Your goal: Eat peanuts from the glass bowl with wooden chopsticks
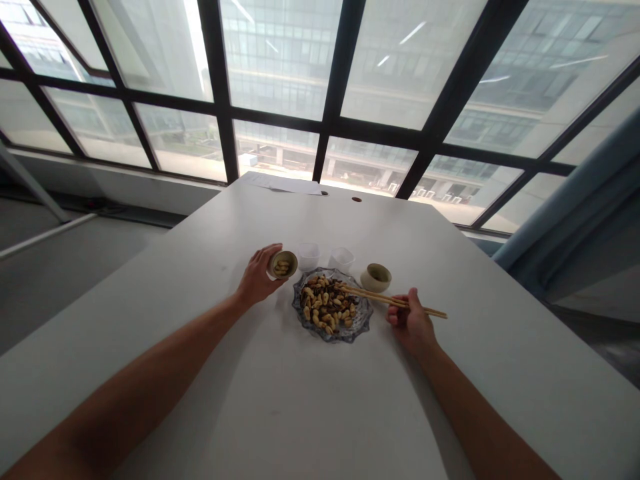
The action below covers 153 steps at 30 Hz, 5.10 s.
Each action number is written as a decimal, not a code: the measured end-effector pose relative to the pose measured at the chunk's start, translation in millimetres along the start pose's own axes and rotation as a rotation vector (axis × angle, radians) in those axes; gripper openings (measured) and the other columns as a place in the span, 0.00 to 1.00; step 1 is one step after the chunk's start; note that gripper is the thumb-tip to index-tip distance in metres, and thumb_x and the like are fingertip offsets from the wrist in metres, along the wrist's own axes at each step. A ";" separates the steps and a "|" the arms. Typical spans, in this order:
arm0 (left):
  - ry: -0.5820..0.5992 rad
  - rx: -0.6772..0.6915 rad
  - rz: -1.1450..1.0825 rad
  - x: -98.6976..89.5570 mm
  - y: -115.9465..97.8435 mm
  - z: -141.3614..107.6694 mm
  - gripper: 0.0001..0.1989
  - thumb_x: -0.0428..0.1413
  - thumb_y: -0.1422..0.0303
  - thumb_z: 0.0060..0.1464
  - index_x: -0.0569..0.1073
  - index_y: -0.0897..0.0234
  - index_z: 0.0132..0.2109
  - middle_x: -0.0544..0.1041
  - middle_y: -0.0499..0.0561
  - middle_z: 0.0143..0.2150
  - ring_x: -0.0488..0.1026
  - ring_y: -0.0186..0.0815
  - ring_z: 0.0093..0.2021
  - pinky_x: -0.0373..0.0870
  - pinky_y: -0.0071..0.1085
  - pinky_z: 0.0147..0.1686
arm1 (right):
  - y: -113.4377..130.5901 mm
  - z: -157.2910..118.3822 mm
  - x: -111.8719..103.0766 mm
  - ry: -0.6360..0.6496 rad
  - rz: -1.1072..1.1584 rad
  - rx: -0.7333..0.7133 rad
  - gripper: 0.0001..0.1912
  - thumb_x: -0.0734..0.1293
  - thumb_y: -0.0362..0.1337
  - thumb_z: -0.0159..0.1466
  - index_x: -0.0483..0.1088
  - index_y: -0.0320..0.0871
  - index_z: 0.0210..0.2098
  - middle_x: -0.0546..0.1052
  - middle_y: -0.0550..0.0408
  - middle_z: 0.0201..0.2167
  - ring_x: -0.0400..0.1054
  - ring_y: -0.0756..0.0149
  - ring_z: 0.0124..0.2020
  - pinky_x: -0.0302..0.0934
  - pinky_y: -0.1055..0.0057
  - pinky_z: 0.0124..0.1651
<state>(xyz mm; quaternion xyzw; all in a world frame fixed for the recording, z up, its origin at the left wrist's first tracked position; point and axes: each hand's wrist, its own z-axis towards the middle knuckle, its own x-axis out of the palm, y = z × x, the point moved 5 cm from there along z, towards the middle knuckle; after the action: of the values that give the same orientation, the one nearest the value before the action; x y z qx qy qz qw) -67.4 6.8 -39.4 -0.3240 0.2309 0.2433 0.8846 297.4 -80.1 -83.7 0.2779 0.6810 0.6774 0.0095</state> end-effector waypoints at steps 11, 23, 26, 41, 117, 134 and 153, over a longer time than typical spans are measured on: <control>0.005 -0.138 0.073 4.2 14.6 -3.1 0.37 0.66 0.63 0.44 0.63 0.60 0.60 0.72 0.60 0.59 0.71 0.51 0.59 0.67 0.48 0.59 | 0.2 -1.8 3.1 -0.017 0.006 -0.012 0.29 0.73 0.63 0.52 0.69 0.42 0.23 0.71 0.57 0.13 0.66 0.70 0.13 0.61 0.78 0.12; 0.084 -0.619 0.114 5.0 42.4 -3.8 0.43 0.68 0.53 0.42 0.59 0.63 0.59 0.75 0.61 0.54 0.74 0.51 0.54 0.70 0.45 0.53 | 0.8 -3.8 8.8 -0.067 0.048 0.054 0.29 0.68 0.62 0.60 0.68 0.41 0.22 0.70 0.57 0.11 0.62 0.74 0.10 0.56 0.80 0.11; 0.073 -0.554 0.204 -1.6 35.3 6.0 0.47 0.69 0.52 0.41 0.58 0.64 0.62 0.70 0.65 0.61 0.68 0.55 0.61 0.64 0.49 0.60 | 0.6 -4.0 12.7 -0.085 0.073 0.068 0.28 0.68 0.61 0.61 0.67 0.42 0.22 0.70 0.58 0.10 0.62 0.74 0.10 0.56 0.80 0.11; 0.563 -0.061 0.303 62.5 -7.9 86.1 0.38 0.63 0.61 0.50 0.60 0.63 0.65 0.74 0.60 0.60 0.70 0.52 0.60 0.55 0.53 0.65 | -6.5 4.2 14.9 0.011 0.087 0.015 0.29 0.70 0.63 0.57 0.69 0.42 0.22 0.72 0.55 0.12 0.64 0.71 0.12 0.59 0.77 0.12; 0.041 -0.512 0.109 6.6 45.2 -11.4 0.41 0.62 0.52 0.51 0.59 0.64 0.66 0.71 0.64 0.62 0.72 0.53 0.59 0.69 0.47 0.58 | 71.3 -46.8 71.1 0.248 -0.577 -0.404 0.25 0.72 0.61 0.55 0.77 0.43 0.24 0.78 0.51 0.18 0.72 0.64 0.18 0.69 0.71 0.20; 0.046 -0.459 0.118 8.0 42.9 -10.2 0.38 0.63 0.53 0.51 0.62 0.63 0.64 0.73 0.62 0.61 0.71 0.51 0.60 0.68 0.47 0.59 | 95.2 -57.9 69.0 0.244 -0.715 -0.461 0.35 0.65 0.67 0.59 0.72 0.42 0.14 0.68 0.54 0.07 0.58 0.73 0.07 0.50 0.78 0.09; 0.047 -0.444 0.087 3.0 39.6 -16.1 0.37 0.63 0.51 0.49 0.65 0.65 0.62 0.75 0.61 0.56 0.73 0.50 0.56 0.69 0.46 0.57 | 71.2 -52.8 82.4 0.310 -0.580 -0.406 0.30 0.68 0.64 0.57 0.75 0.41 0.24 0.75 0.53 0.15 0.69 0.67 0.15 0.65 0.73 0.17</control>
<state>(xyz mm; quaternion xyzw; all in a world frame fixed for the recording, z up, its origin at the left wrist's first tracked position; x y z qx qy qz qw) -92.1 23.3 -70.3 -0.5061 0.2061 0.3184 0.7746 233.2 -101.4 16.7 -0.0396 0.5767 0.8017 0.1523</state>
